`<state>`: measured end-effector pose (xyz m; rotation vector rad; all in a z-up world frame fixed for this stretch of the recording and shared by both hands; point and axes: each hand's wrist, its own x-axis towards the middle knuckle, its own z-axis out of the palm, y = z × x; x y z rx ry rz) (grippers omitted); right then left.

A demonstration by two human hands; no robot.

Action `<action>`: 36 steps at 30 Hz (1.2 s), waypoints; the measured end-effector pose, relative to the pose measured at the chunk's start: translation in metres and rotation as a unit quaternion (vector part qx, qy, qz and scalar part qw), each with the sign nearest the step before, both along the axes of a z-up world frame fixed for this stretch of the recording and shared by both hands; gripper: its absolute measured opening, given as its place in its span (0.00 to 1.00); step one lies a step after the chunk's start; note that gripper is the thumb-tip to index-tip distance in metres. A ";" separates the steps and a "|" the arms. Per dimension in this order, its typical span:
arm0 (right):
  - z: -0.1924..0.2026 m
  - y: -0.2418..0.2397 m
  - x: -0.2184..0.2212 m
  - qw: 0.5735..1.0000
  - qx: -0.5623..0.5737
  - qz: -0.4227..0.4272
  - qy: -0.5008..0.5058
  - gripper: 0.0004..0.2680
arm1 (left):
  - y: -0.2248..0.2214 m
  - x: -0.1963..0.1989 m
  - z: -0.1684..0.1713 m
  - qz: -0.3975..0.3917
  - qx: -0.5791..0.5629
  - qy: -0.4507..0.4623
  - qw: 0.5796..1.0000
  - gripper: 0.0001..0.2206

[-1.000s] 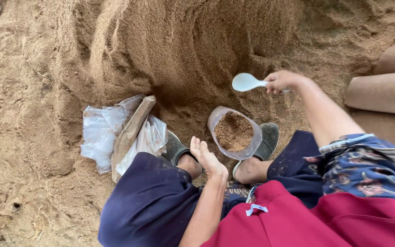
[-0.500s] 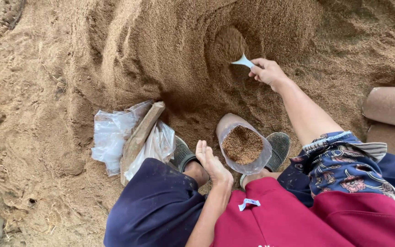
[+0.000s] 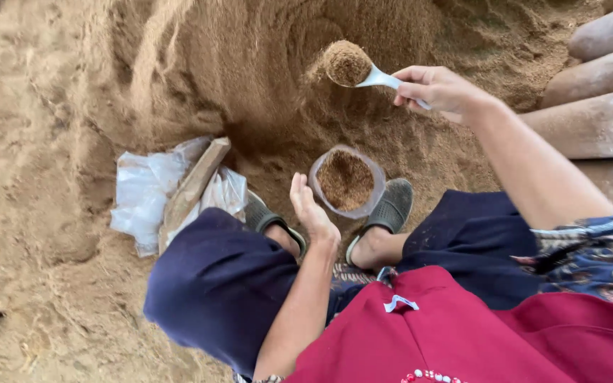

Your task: Filling small plastic bags with granular material from a large pile using a plastic spoon

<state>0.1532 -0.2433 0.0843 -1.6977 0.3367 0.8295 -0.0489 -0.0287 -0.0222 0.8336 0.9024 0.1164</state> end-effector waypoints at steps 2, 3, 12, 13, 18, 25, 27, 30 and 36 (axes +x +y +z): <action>0.019 -0.007 -0.018 0.993 -0.030 0.105 -0.051 0.10 | 0.003 -0.004 -0.001 -0.039 0.011 -0.014 0.999 0.22; 0.025 -0.009 -0.029 0.992 -0.032 0.108 -0.054 0.10 | 0.001 -0.006 0.001 -0.036 0.010 -0.018 0.999 0.22; 0.096 0.021 -0.125 0.956 -0.148 0.235 -0.092 0.10 | 0.006 -0.018 -0.011 -0.046 0.013 -0.042 0.998 0.20; 0.094 0.022 -0.131 0.903 -0.230 0.314 -0.179 0.10 | 0.005 -0.020 -0.009 -0.050 0.011 -0.050 0.997 0.20; 0.057 0.023 -0.153 0.632 -0.421 0.439 -0.480 0.06 | 0.004 -0.025 -0.003 -0.067 0.033 -0.078 0.994 0.21; 0.096 0.038 -0.182 0.617 -0.449 0.388 -0.516 0.07 | 0.002 -0.026 0.008 -0.084 0.047 -0.115 0.989 0.21; 0.093 0.040 -0.187 0.681 -0.417 0.385 -0.463 0.11 | 0.000 -0.025 0.009 -0.093 0.050 -0.121 0.987 0.22; 0.072 0.044 -0.188 0.707 -0.388 0.416 -0.420 0.11 | -0.001 -0.024 0.003 -0.103 0.041 -0.130 0.985 0.22; 0.059 0.039 -0.179 0.744 -0.404 0.402 -0.350 0.12 | -0.002 -0.026 0.002 -0.113 0.056 -0.136 0.983 0.22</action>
